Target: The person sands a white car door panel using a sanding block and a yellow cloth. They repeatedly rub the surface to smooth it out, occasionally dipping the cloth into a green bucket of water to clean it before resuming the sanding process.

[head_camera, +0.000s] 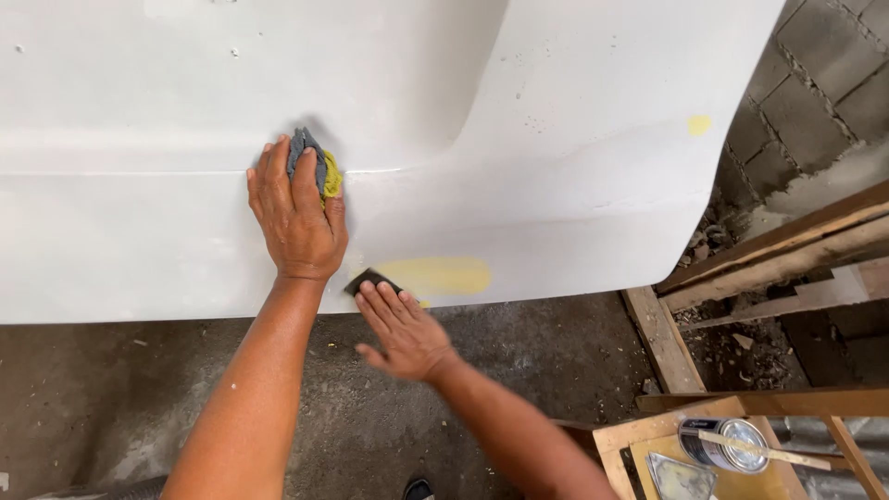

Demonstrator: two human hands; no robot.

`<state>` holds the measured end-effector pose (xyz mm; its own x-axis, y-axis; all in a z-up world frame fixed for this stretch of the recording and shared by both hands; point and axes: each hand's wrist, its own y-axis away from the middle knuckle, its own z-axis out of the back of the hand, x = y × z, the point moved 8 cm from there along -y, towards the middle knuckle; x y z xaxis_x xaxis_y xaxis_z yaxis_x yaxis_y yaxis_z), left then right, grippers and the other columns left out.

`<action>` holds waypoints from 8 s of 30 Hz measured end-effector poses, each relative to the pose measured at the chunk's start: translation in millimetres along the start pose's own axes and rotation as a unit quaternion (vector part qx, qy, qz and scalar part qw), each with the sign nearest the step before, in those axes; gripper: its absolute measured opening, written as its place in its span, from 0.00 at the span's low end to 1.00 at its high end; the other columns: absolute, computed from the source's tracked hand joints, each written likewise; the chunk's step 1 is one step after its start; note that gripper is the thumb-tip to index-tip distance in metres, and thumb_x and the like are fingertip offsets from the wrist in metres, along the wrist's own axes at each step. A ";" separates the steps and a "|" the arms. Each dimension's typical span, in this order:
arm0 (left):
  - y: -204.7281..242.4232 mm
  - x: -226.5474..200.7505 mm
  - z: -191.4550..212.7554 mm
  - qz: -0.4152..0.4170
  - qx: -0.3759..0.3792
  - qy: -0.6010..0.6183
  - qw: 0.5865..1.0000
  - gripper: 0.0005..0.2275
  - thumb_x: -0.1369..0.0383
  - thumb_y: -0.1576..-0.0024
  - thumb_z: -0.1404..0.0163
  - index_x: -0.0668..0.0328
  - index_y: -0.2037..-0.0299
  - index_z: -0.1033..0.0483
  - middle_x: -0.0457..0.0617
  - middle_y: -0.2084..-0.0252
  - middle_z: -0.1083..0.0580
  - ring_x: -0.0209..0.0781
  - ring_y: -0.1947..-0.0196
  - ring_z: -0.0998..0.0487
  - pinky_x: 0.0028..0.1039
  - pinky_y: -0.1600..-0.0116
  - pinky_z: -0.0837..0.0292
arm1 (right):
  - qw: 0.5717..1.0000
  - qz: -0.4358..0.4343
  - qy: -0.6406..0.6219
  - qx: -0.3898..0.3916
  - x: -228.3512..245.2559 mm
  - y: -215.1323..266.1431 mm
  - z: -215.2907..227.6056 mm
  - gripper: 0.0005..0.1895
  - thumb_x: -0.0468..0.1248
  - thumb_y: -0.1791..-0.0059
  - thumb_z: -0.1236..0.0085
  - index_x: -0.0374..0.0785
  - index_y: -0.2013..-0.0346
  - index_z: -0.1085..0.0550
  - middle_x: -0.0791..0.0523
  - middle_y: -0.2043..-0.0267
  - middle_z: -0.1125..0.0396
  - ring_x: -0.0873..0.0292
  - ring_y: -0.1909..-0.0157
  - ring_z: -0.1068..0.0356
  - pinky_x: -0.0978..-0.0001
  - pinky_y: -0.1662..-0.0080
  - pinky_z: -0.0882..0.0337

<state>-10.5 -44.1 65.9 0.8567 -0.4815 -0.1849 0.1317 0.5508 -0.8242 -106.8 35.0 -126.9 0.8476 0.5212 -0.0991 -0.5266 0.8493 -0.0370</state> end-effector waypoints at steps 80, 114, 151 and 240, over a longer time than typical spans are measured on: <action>-11.3 44.9 28.0 -0.043 0.066 0.024 0.997 0.25 0.68 0.39 0.43 0.54 0.31 0.37 0.57 0.26 0.41 0.58 0.23 0.44 0.56 0.22 0.59 | 0.992 -0.013 -0.124 0.024 81.6 -69.4 34.1 0.41 0.61 0.42 0.76 0.39 0.23 0.65 0.50 0.18 0.74 0.50 0.18 0.74 0.53 0.24 0.73; 0.9 -10.9 -26.2 -0.037 -0.042 0.003 0.998 0.23 0.59 0.32 0.52 0.58 0.29 0.39 0.63 0.27 0.41 0.65 0.24 0.43 0.62 0.23 0.58 | 0.730 -0.343 -0.401 -0.435 -193.3 128.4 82.1 0.59 0.43 0.53 0.42 0.37 0.23 0.75 0.45 0.18 0.82 0.45 0.17 0.73 0.53 0.23 0.60; 13.6 -205.3 -111.6 -0.145 0.066 -0.028 0.987 0.26 0.62 0.37 0.48 0.51 0.28 0.38 0.56 0.25 0.41 0.57 0.22 0.46 0.53 0.22 0.56 | 0.789 -0.465 -0.158 -0.369 -350.9 231.3 11.3 0.53 0.73 0.47 0.85 0.37 0.22 0.73 0.43 0.18 0.83 0.41 0.16 0.78 0.45 0.22 0.74; 6.7 -201.2 -101.9 -0.153 0.085 -0.008 0.985 0.26 0.63 0.41 0.48 0.50 0.31 0.35 0.52 0.25 0.40 0.52 0.23 0.43 0.53 0.24 0.55 | 0.943 -0.236 -0.153 -0.179 -344.9 170.9 114.4 0.51 0.60 0.42 0.61 0.34 0.23 0.74 0.47 0.16 0.82 0.51 0.16 0.82 0.51 0.22 0.81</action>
<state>-232.8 -13.0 43.1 0.7716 -0.6325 0.0677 0.4649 0.4881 -0.7386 -481.7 9.9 14.7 0.9430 0.1378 0.3030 -0.0269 0.9388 -0.3434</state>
